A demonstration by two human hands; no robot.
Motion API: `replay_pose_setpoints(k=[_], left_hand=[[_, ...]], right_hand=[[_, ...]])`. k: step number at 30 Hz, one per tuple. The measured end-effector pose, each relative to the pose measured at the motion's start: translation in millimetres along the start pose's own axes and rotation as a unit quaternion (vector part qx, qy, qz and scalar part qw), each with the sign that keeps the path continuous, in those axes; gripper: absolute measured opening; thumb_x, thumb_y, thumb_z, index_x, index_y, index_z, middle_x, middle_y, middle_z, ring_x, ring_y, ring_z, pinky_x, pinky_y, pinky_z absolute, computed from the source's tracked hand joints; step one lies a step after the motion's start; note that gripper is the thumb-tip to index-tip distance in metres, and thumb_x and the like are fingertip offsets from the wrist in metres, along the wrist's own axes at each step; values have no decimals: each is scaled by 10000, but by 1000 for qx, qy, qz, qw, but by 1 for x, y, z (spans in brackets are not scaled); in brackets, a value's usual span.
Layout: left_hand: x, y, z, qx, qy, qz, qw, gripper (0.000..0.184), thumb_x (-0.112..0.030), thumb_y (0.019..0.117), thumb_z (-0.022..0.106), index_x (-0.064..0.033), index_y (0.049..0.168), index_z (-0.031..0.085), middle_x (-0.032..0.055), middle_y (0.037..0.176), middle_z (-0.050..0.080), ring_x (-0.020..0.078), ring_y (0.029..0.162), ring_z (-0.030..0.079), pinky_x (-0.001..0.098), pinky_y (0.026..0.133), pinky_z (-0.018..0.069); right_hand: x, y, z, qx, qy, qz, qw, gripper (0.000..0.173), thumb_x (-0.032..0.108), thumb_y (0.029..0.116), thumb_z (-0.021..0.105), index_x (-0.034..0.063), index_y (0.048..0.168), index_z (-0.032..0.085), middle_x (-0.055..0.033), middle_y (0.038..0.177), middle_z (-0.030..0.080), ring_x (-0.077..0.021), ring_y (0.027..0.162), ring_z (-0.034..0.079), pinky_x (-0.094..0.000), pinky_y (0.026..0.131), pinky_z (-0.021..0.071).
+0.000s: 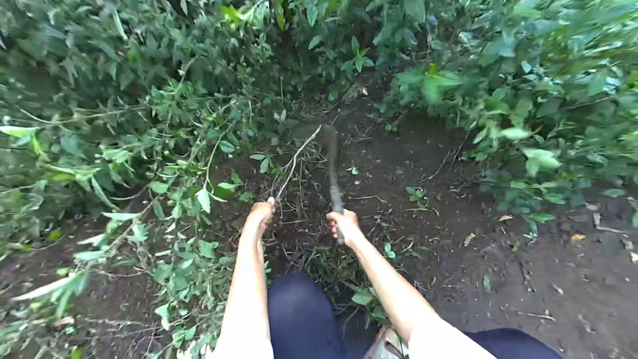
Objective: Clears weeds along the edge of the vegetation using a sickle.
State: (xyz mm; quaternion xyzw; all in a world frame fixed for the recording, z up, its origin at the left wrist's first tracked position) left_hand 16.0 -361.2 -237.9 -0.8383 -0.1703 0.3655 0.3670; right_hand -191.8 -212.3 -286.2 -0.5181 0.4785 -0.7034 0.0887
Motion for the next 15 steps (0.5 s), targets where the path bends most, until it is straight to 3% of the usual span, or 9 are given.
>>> replay_pose_setpoints(k=[2,4,6,8,10,12,14,15], left_hand=[[-1,6,9,15,1,-2,1000,489,-434,1112,377,-22,1031,629,32,768,491,129,623,445,315,627,429],[2,10,14,24,-11,-2,1000,471,-424,1116,370,-49,958,606,-1,709,440,107,564,395,285,570,392],[3,10,13,22,-37,-5,999,453,-421,1113,383,-80,880,570,-32,635,386,83,490,343,247,490,344],[-3,5,6,10,-52,-2,999,444,-416,1110,396,-87,861,559,-32,631,382,84,490,340,244,488,340],[-9,-1,-1,-10,-46,9,999,444,-423,1104,417,-63,911,591,-7,681,415,103,539,372,272,537,369],[-13,-7,-8,-45,-14,27,999,463,-441,1094,436,-34,967,615,45,759,489,141,610,440,320,595,412],[-17,-20,-31,-85,35,40,995,524,-432,1083,467,52,1118,664,228,1036,648,319,916,612,512,846,493],[-13,-28,-51,-120,71,41,989,562,-454,1081,454,59,1147,675,281,1133,661,393,1045,635,589,923,479]], right_hand=[[14,0,-45,-75,-19,-48,996,348,348,1071,572,8,1144,593,-16,674,541,-108,477,508,-284,451,482],[42,-4,-68,-138,30,-121,983,378,354,1092,528,-20,1078,584,-26,650,543,-109,454,514,-281,442,498],[74,-3,-72,-173,131,-197,956,368,343,1113,473,-8,1038,552,-21,628,524,-109,432,512,-284,439,520],[92,9,-53,-163,204,-226,938,395,427,1123,382,54,1073,502,-5,668,508,-125,460,520,-328,476,548],[63,20,-9,-110,187,-188,958,481,483,1117,321,35,1099,495,-14,656,519,-151,476,549,-371,508,569],[-10,13,36,3,55,-72,996,456,400,1126,367,-20,1083,541,-37,619,532,-144,466,539,-337,487,538],[-55,-12,53,106,-74,39,991,396,382,1115,452,0,1109,557,-33,663,514,-134,474,508,-306,466,498],[-61,-23,50,126,-110,57,984,379,384,1102,493,12,1132,563,-30,679,516,-132,481,505,-300,463,488]])
Point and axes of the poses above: each hand's wrist, its own y-axis towards the middle knuckle, its own z-axis out of the palm, x = y × z, the point moved 5 cm from there along y, towards the middle knuckle
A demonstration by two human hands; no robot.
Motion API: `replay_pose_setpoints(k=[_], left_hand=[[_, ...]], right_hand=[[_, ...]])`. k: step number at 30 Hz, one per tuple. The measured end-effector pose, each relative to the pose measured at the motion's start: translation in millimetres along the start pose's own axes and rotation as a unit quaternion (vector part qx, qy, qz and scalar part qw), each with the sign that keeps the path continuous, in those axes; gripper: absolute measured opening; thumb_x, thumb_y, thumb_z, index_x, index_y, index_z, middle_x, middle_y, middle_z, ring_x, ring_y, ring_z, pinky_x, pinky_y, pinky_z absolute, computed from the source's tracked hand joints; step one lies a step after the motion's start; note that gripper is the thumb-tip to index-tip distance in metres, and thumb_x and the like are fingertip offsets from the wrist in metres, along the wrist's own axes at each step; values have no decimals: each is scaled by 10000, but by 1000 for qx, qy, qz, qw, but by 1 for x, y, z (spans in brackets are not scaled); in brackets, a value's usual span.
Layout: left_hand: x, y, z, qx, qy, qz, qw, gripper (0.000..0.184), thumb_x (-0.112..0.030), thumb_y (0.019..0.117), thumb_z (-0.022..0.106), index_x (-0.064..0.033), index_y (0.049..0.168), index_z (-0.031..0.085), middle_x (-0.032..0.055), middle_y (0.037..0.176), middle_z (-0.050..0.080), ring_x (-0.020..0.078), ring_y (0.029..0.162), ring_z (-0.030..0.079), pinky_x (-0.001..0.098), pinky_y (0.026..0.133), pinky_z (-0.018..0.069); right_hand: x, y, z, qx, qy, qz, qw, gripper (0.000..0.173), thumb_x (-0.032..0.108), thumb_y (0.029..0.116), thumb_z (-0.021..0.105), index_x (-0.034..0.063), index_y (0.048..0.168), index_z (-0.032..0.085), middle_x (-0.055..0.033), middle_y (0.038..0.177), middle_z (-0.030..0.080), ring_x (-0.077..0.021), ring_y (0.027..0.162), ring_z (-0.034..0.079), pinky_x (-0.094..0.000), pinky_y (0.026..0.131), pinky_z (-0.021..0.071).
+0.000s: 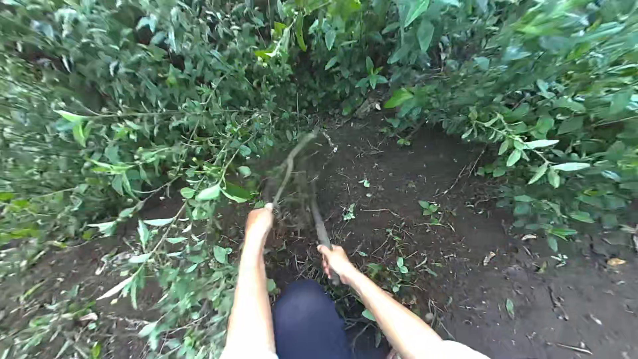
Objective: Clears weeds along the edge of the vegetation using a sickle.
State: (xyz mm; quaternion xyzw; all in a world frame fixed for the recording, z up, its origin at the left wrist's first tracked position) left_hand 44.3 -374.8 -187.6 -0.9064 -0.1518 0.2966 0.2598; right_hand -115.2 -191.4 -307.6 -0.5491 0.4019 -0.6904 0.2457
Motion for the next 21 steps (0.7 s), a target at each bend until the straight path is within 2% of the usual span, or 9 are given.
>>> replay_pose_setpoints(k=[3,6,8,10,11,13,15,19,21], left_hand=[[51,-8,-75,-151,117,-19,981,638,-510,1079,385,42,1238,663,339,1271,632,501,1235,591,696,1010,435],[140,8,-135,-283,132,-9,950,569,-359,1091,431,93,1430,500,360,1472,475,487,1418,430,615,1176,315],[156,6,-134,-302,126,14,945,574,-326,1088,446,106,1466,448,353,1516,429,474,1452,385,590,1203,262],[113,-32,-94,-171,185,33,967,636,-370,1112,387,149,1478,384,428,1517,358,579,1438,337,692,1167,261],[87,-47,-69,-91,233,44,967,650,-394,1110,383,181,1404,453,461,1444,419,622,1381,387,744,1115,295],[36,-61,-12,104,304,78,944,639,-439,1112,349,122,1283,604,392,1318,577,543,1284,537,704,1060,391],[-12,-81,38,245,310,153,906,594,-450,1114,340,34,1312,622,304,1296,625,447,1247,588,634,1065,416],[-102,-177,90,260,297,321,861,512,-407,1105,406,-83,1482,526,181,1442,587,347,1345,560,583,1130,411],[-120,-220,123,295,261,386,834,488,-393,1099,432,-86,1459,551,149,1450,583,296,1334,571,531,1132,432]], right_hand=[[11,-25,-31,-11,-55,-23,998,373,381,1064,581,20,1158,585,-30,679,554,-120,476,521,-280,458,486],[51,-31,-57,-65,10,-87,994,366,363,1078,557,4,1146,580,-27,655,547,-116,462,518,-275,450,488],[78,-27,-61,-98,126,-115,980,344,335,1105,502,-5,1134,547,-31,653,523,-118,452,510,-276,441,499],[81,-20,-60,-111,219,-108,963,342,343,1121,456,6,1132,515,-38,665,516,-127,456,522,-287,448,520],[67,-17,-59,-109,231,-99,962,344,347,1121,452,8,1115,510,-34,648,511,-130,450,525,-293,447,525],[18,-20,-61,-93,176,-59,978,355,345,1113,470,-5,1124,529,-32,645,512,-132,459,513,-300,466,507],[-41,-32,-68,-73,109,-7,991,370,376,1099,498,15,1171,537,-26,673,515,-130,478,513,-300,479,500],[-109,-61,-85,-62,137,38,988,330,294,1081,551,-5,1219,549,-66,717,610,-168,535,619,-343,546,579],[-115,-70,-86,-24,165,48,985,280,252,1082,519,21,1238,541,-78,804,675,-155,569,628,-320,555,557]])
Point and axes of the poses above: each hand's wrist, its own y-axis towards the middle knuckle, its own z-axis out of the palm, x = y × z, the point moved 5 cm from there along y, towards the middle knuckle
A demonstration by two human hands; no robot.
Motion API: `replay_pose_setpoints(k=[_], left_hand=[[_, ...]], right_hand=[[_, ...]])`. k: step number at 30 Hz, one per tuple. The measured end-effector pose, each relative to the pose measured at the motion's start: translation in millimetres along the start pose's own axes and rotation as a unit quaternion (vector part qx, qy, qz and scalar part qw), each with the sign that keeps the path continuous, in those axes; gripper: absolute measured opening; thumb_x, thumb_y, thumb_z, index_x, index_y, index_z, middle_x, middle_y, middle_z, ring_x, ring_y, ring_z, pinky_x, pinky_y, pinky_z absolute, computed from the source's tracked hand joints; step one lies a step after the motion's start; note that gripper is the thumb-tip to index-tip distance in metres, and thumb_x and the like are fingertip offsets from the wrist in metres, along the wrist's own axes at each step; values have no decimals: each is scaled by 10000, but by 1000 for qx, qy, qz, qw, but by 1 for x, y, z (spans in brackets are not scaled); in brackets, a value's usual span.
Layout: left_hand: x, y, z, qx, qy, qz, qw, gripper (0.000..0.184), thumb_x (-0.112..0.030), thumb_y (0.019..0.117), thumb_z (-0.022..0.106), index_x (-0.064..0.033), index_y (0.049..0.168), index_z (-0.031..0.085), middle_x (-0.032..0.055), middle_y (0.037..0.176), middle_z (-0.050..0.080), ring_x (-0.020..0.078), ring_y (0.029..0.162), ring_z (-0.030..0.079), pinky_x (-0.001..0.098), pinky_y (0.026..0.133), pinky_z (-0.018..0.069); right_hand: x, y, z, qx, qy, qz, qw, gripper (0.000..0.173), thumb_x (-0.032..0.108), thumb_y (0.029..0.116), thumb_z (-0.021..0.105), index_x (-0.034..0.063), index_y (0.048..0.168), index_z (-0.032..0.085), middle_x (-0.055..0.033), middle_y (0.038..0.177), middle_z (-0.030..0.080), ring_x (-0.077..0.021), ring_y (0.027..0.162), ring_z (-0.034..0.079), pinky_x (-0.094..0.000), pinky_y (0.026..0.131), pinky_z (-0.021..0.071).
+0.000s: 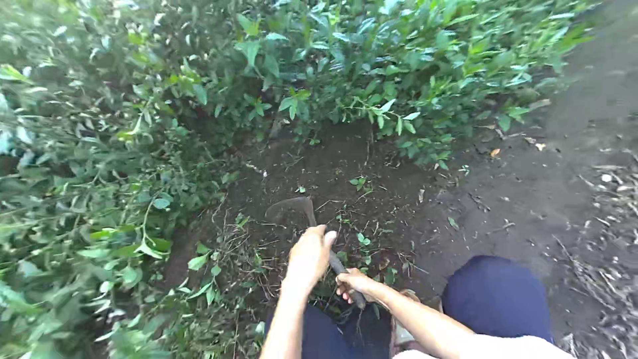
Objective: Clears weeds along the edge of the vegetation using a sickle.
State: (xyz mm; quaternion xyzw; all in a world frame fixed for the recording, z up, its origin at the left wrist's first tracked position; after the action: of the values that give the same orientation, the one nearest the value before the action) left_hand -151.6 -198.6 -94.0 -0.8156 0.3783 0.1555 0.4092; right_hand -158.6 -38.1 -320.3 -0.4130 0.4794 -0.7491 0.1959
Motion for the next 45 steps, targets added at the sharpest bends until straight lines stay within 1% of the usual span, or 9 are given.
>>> replay_pose_setpoints(k=[10,14,19,21,25,27,34,42,45], left_hand=[[-10,47,28,-153,-15,-1,988,443,-281,1083,490,4,1414,568,201,1501,524,339,1368,529,508,1180,359],[-7,35,4,-332,-33,41,942,413,-289,1053,541,-17,1345,645,191,1454,580,386,1409,485,643,1209,206],[12,6,-18,-508,-90,77,853,358,-255,1002,586,-13,1237,704,199,1370,633,413,1320,554,661,1152,282],[13,-4,-24,-558,-104,75,820,336,-233,993,592,-12,1216,710,192,1361,638,393,1307,564,637,1149,294],[12,-7,-17,-610,-96,88,782,303,-216,984,589,-37,1191,719,168,1346,641,340,1303,564,616,1149,286],[20,-7,-20,-620,-90,89,774,311,-219,984,581,-28,1184,723,174,1341,647,345,1287,577,611,1149,295],[7,3,-5,-564,-92,121,811,396,-279,1059,446,-28,1194,722,173,1355,637,368,1282,570,613,1143,307],[0,-14,-3,-536,-144,173,814,475,-337,1073,381,-32,1153,736,162,1321,655,321,1289,562,578,1167,288],[1,-17,-10,-547,-163,168,804,461,-334,1072,400,-23,1164,728,165,1339,643,318,1313,546,579,1175,278]], right_hand=[[81,-86,-123,-299,-13,-201,933,442,383,1080,542,-40,1191,608,-61,723,594,-152,542,571,-340,537,539],[145,-140,-152,-459,152,-443,755,345,251,1107,443,-83,1128,526,4,641,556,-105,478,573,-300,510,577],[250,-135,-133,-443,427,-577,537,307,335,1140,315,65,1142,460,-8,752,543,-155,618,621,-380,650,613],[270,-87,-71,-452,427,-528,579,404,325,1134,288,-16,1146,504,-76,788,582,-167,659,632,-354,650,599],[239,11,61,-256,167,-151,940,352,213,1124,394,-50,1314,531,-121,1006,605,-149,818,588,-312,795,523],[218,69,43,-127,111,-177,970,302,240,1092,496,-31,1208,557,-84,852,597,-125,645,578,-286,606,534],[151,-21,-99,-303,210,-228,901,331,344,1092,507,20,1091,572,-21,695,547,-110,469,507,-278,424,479],[239,-138,-168,-463,455,-557,517,335,363,1146,306,63,1146,453,-16,729,536,-167,575,608,-381,616,612],[271,-91,-111,-452,447,-524,566,439,397,1144,265,14,1185,478,-46,771,549,-153,627,609,-352,638,597]])
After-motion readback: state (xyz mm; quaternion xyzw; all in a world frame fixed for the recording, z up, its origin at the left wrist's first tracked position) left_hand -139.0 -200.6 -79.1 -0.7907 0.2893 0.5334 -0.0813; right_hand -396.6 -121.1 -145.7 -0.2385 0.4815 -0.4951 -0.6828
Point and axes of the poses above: each hand's wrist, its own y-axis towards the middle knuckle, its own z-axis out of the palm, x = y × z, the point moved 5 cm from there along y, towards the middle knuckle
